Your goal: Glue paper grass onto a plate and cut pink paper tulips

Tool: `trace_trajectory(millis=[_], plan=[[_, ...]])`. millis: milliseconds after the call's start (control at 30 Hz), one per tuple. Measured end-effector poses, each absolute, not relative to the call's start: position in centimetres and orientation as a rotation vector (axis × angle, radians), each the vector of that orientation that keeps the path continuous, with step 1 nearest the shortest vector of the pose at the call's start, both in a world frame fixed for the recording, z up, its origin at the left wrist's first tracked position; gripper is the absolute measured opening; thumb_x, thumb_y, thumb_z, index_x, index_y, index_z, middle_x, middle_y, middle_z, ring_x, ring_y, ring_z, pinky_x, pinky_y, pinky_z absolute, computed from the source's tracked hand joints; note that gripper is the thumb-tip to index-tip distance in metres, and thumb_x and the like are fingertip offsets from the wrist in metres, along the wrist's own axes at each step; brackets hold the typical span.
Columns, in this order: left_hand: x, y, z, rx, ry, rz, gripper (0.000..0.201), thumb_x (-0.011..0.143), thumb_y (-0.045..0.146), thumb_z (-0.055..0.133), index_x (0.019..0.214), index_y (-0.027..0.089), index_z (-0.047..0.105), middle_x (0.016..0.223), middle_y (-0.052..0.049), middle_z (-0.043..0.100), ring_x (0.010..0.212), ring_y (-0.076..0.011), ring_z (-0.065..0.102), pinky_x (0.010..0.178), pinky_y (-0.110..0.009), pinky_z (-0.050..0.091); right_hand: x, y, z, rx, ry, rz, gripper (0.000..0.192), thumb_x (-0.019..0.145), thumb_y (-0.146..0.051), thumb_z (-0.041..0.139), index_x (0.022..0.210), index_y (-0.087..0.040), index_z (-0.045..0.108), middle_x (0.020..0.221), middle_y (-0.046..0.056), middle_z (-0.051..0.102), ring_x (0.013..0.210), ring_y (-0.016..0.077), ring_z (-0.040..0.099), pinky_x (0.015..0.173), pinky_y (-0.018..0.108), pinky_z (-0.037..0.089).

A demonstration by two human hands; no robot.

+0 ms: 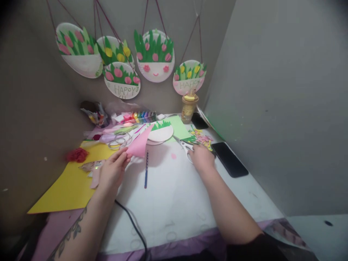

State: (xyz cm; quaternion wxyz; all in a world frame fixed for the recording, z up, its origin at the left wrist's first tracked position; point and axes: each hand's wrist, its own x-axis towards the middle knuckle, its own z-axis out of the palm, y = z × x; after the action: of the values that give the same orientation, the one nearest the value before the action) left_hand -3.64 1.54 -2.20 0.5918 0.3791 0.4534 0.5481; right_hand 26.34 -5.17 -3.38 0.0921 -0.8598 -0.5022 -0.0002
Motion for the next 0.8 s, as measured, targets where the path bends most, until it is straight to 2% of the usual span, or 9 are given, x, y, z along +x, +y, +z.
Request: trace_trajectory(millis=[100,167,233,333,433,500,633,733,800], plan=[[-3.5,1.0,-2.1,0.91,1.079,1.258,0.049,0.064,0.033,0.077,0.109,0.013,0.068,0.089,-0.007,0.07,0.079,-0.0136,0.065,0.069,-0.023,0.051,23.4,-5.2,-3.3,-2.258,-1.675,-0.086,0.029,0.093,-0.033,0.042,0.096,-0.017,0.067,0.103,0.012,0.066,0.099,0.0259,0.058,0.081,0.033,0.043],[-3.5,0.9,-2.2,1.001,1.124,1.22,0.053,0.066,0.037,0.075,0.114,0.015,0.067,0.094,-0.008,0.069,0.078,-0.0135,0.064,0.061,-0.021,0.047,20.1,-5.1,-3.2,-1.972,-1.985,0.116,0.026,0.094,-0.03,0.043,0.094,-0.019,0.066,0.098,0.009,0.067,0.097,0.0228,0.06,0.084,0.031,0.043],[-3.6,0.8,-2.4,1.08,1.156,1.19,0.055,0.067,0.04,0.074,0.116,0.017,0.067,0.096,-0.008,0.069,0.072,-0.0113,0.061,0.055,-0.019,0.043,16.3,-4.8,-3.1,-1.764,-2.182,0.299,0.024,0.093,-0.035,0.046,0.103,-0.021,0.063,0.104,0.009,0.067,0.1,0.0223,0.06,0.083,0.03,0.044],[-3.7,0.9,-2.9,1.121,1.173,1.182,0.054,0.068,0.04,0.072,0.117,0.018,0.067,0.1,-0.007,0.068,0.063,-0.0078,0.054,0.053,-0.019,0.04,11.7,-3.4,-3.1,-1.803,-2.258,0.444,0.038,0.088,-0.047,0.051,0.113,-0.019,0.055,0.098,0.011,0.068,0.089,0.0268,0.065,0.073,0.033,0.047],[-3.9,1.0,-3.4,1.234,1.219,1.18,0.054,0.072,0.038,0.069,0.123,0.02,0.064,0.096,-0.004,0.068,0.062,-0.0087,0.052,0.057,-0.021,0.042,10.1,-2.1,-3.2,-1.931,-2.268,0.592,0.037,0.086,-0.027,0.052,0.121,-0.016,0.051,0.09,0.012,0.07,0.078,0.028,0.068,0.066,0.034,0.048],[-3.8,1.0,-3.5,1.39,1.281,1.151,0.053,0.076,0.035,0.063,0.127,0.02,0.06,0.096,-0.004,0.068,0.07,-0.0127,0.057,0.064,-0.024,0.046,10.8,-2.2,-2.9,-1.891,-2.248,0.621,0.034,0.081,-0.017,0.05,0.113,-0.018,0.057,0.089,0.011,0.071,0.08,0.0273,0.068,0.066,0.032,0.047],[-3.1,-0.1,-2.7,1.894,1.447,0.866,0.044,0.084,0.025,0.048,0.125,0.016,0.06,0.116,-0.01,0.063,0.104,-0.0221,0.058,0.084,-0.032,0.047,15.8,-5.2,-0.9,-1.748,-2.156,0.825,0.023,0.076,-0.012,0.047,0.076,-0.018,0.069,0.076,0.006,0.072,0.076,0.0221,0.067,0.068,0.028,0.046],[-1.8,-1.8,-2.1,2.271,1.508,0.361,0.035,0.088,0.027,0.042,0.114,0.018,0.064,0.113,-0.013,0.064,0.102,-0.0261,0.06,0.084,-0.036,0.047,20.9,-8.3,1.3,-1.552,-1.995,1.379,0.026,0.075,-0.015,0.046,0.084,-0.018,0.07,0.063,0.001,0.069,0.06,0.0171,0.065,0.059,0.025,0.047],[-1.0,-2.9,-1.9,2.386,1.481,0.102,0.03,0.089,0.028,0.041,0.103,0.019,0.066,0.103,-0.013,0.065,0.094,-0.0267,0.062,0.076,-0.036,0.048,23.5,-9.4,2.1,-1.416,-1.77,1.594,0.023,0.079,-0.022,0.046,0.088,-0.017,0.067,0.073,0.004,0.072,0.068,0.0189,0.068,0.059,0.026,0.05]])
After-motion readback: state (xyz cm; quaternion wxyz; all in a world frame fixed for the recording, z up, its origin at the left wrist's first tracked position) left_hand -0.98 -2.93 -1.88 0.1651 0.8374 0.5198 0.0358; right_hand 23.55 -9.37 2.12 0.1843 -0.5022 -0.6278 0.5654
